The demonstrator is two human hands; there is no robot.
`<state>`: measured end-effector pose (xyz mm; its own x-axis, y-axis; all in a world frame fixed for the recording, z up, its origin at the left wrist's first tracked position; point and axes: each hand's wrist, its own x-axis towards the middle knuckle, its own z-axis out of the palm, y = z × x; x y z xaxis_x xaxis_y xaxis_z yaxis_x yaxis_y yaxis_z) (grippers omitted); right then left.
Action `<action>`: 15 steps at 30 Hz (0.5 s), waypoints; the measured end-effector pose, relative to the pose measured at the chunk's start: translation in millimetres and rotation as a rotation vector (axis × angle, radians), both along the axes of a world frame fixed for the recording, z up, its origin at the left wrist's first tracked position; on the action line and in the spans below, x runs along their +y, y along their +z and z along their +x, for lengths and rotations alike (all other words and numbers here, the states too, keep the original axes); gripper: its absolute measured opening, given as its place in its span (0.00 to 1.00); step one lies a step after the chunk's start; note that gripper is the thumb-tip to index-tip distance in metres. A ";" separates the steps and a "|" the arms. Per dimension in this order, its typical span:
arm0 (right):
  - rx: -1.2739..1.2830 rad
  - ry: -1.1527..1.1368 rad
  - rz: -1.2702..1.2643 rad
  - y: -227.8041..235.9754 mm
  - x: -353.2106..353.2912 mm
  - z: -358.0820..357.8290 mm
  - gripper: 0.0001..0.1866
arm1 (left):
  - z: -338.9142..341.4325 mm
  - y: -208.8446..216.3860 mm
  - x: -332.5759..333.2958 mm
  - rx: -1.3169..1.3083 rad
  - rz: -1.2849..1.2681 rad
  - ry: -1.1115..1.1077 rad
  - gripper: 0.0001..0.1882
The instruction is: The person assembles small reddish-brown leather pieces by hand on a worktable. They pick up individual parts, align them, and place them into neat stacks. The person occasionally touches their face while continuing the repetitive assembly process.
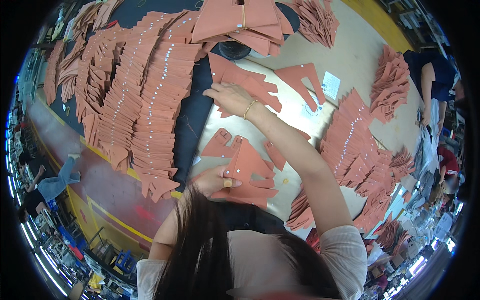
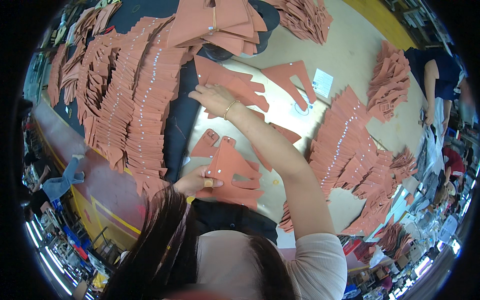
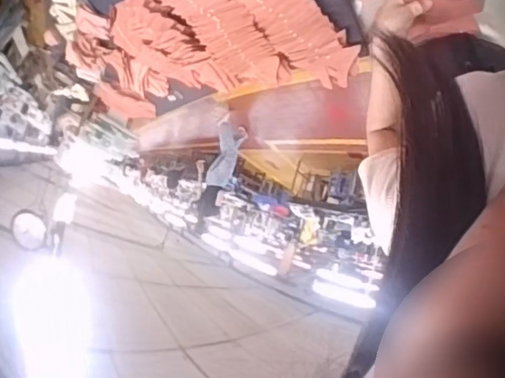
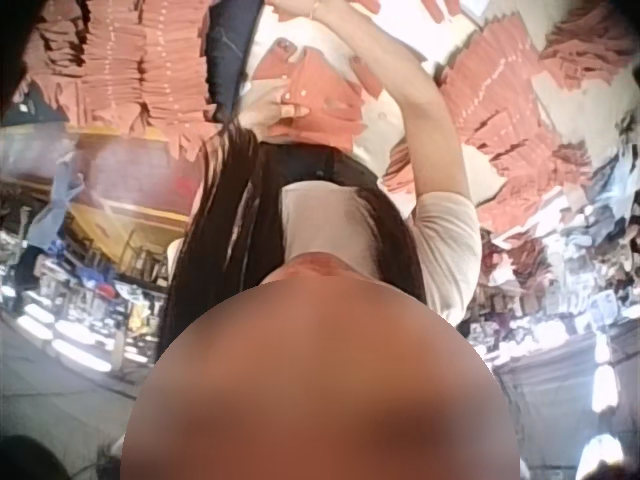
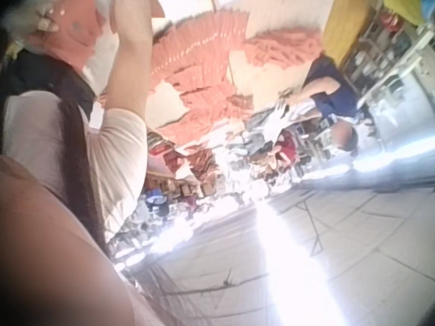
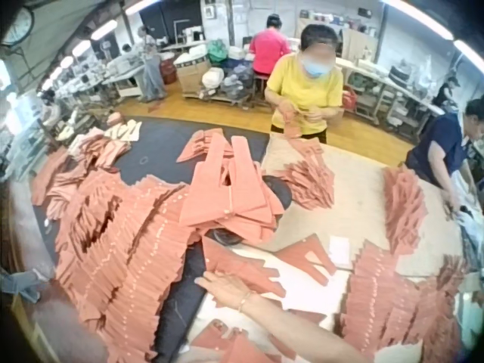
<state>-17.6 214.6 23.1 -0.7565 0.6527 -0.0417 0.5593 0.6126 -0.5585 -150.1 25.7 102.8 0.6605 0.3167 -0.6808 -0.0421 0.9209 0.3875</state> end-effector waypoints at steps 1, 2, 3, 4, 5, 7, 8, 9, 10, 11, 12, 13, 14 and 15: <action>-0.002 -0.008 -0.049 -1.4 1.7 -1.5 0.20 | -1.5 -0.7 -1.3 -0.002 0.010 0.011 0.23; -0.021 -0.004 -0.117 -2.6 2.6 -1.2 0.20 | -2.9 -1.3 -2.3 -0.019 0.013 0.028 0.24; -0.018 -0.036 -0.171 -3.4 2.5 0.4 0.21 | -4.5 -2.0 -2.4 -0.008 0.009 0.028 0.25; 0.075 -0.057 -0.172 -3.4 1.1 3.3 0.20 | -6.4 -2.8 -2.0 -0.012 -0.003 0.033 0.25; 0.192 -0.113 -0.155 -2.3 -2.4 6.7 0.19 | -7.6 -3.1 -1.5 -0.019 -0.027 0.040 0.26; 0.348 -0.236 -0.169 3.0 -11.2 15.8 0.17 | -8.8 -2.4 -0.6 -0.038 0.019 0.064 0.24; 0.387 -0.301 -0.202 7.3 -18.6 23.0 0.16 | -9.7 -1.4 -0.1 -0.040 0.016 0.071 0.23; 0.463 -0.347 -0.200 12.2 -26.0 31.4 0.16 | -10.0 -0.4 0.5 -0.022 0.049 0.062 0.23; 0.435 -0.391 -0.262 17.5 -33.7 43.1 0.16 | -9.7 0.9 0.6 0.006 0.056 0.045 0.23; 0.470 -0.412 -0.274 22.6 -43.2 57.1 0.16 | -9.7 2.6 0.0 0.003 0.053 0.043 0.23; 0.442 -0.475 -0.351 27.4 -54.7 72.1 0.15 | -9.6 4.3 -0.8 0.023 0.062 0.028 0.23; 0.442 -0.532 -0.409 31.5 -68.7 86.2 0.15 | -8.9 6.1 -2.1 0.010 0.061 0.025 0.23; 0.481 -0.599 -0.493 34.3 -84.9 97.6 0.14 | -8.0 8.1 -4.2 -0.002 0.042 0.019 0.23; 0.519 -0.667 -0.576 36.4 -101.8 108.1 0.13 | -6.7 10.1 -6.6 0.002 0.079 -0.008 0.22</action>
